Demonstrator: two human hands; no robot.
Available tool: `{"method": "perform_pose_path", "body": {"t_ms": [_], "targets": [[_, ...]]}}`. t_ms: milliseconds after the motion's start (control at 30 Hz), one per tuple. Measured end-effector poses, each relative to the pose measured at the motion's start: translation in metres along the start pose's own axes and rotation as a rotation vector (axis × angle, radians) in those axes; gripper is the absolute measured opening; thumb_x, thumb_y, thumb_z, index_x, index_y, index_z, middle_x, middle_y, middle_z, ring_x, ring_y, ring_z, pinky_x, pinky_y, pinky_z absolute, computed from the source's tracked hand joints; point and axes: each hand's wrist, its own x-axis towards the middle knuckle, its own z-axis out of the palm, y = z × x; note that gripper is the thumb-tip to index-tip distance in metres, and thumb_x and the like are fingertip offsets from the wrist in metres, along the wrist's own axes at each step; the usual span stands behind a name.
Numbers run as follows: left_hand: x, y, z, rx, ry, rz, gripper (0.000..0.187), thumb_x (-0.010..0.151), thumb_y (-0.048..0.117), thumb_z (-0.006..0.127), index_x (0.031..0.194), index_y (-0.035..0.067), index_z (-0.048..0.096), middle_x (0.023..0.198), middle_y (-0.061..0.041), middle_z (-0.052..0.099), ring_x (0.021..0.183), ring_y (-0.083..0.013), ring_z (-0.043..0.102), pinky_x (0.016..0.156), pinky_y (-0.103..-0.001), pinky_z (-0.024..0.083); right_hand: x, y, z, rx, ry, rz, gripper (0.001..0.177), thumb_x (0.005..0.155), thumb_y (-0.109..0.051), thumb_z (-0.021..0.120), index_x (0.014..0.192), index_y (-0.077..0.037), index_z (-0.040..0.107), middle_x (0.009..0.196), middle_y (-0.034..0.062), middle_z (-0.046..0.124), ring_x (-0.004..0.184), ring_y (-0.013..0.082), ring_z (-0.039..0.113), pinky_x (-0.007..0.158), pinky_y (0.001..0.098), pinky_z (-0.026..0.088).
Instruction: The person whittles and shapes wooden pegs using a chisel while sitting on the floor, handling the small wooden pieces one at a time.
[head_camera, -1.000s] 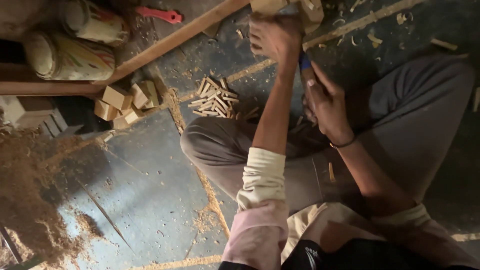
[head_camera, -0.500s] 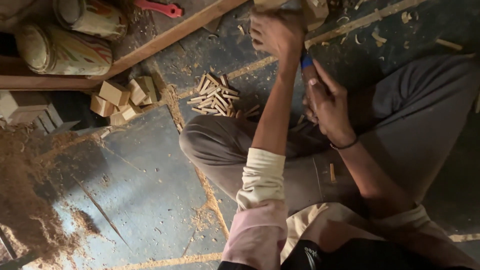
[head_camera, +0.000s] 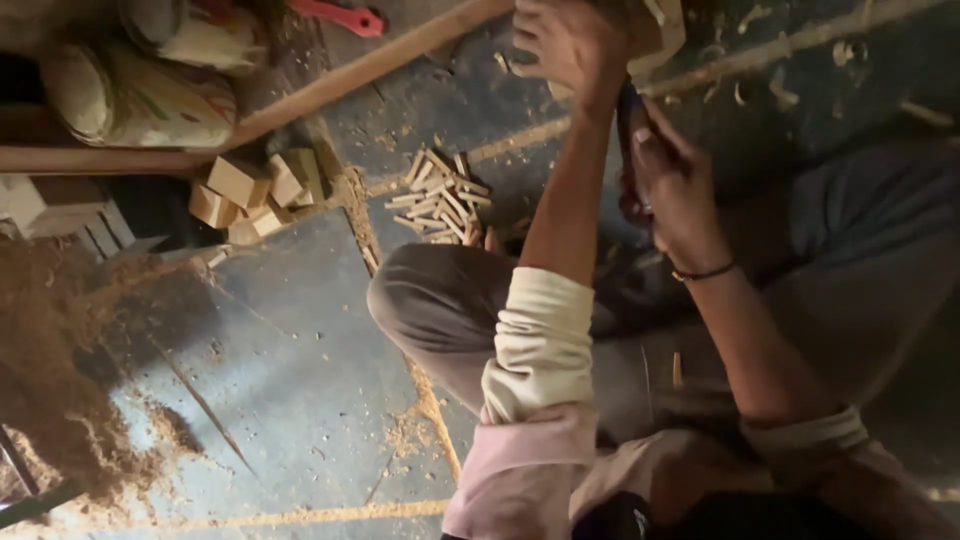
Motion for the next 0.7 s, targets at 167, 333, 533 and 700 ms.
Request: {"method": "perform_pose_path", "body": {"t_ms": [167,333,533,700], "targets": [[0.001,-0.007,0.062,0.015,0.107,-0.024,0.060,0.087,0.045,0.059,0.126,0.000,0.054,0.122,-0.016,0.056,0.112,-0.0303,0.053,0.099,-0.046,0.041,0.018,0.011,-0.009,-0.025,-0.082,-0.117,0.051,0.114,-0.026,0.056,0.161,-0.011,0.048,0.073,-0.0023,0.054,0.057,0.0068,0.049,0.049,0.0263,0.039],[0.004,-0.010,0.053,-0.038,0.189,0.042,0.069,0.083,0.049,0.061,0.130,-0.002,0.053,0.122,-0.018,0.056,0.111,-0.0323,0.053,0.096,-0.046,0.041,0.013,0.009,-0.006,-0.060,-0.097,-0.141,0.051,0.113,-0.028,0.055,0.160,-0.012,0.048,0.070,-0.0018,0.056,0.053,0.0070,0.047,0.047,0.0262,0.039],[-0.014,-0.009,-0.028,-0.168,0.061,0.128,0.074,0.079,0.054,0.063,0.124,-0.003,0.051,0.115,-0.018,0.057,0.115,-0.0359,0.056,0.100,-0.048,0.044,0.002,0.004,-0.011,0.021,-0.074,-0.069,0.053,0.110,-0.030,0.057,0.160,-0.014,0.047,0.062,-0.0045,0.042,0.046,0.0070,0.035,0.042,0.0265,0.032],[-0.016,-0.030,-0.038,-0.295,-0.006,0.163,0.075,0.072,0.039,0.068,0.128,-0.007,0.048,0.119,-0.025,0.059,0.111,-0.0440,0.058,0.086,-0.053,0.048,0.021,0.012,-0.012,0.001,-0.138,-0.103,0.055,0.112,-0.033,0.059,0.161,-0.009,0.051,0.065,-0.0034,0.042,0.048,0.0071,0.035,0.044,0.0268,0.031]]}}
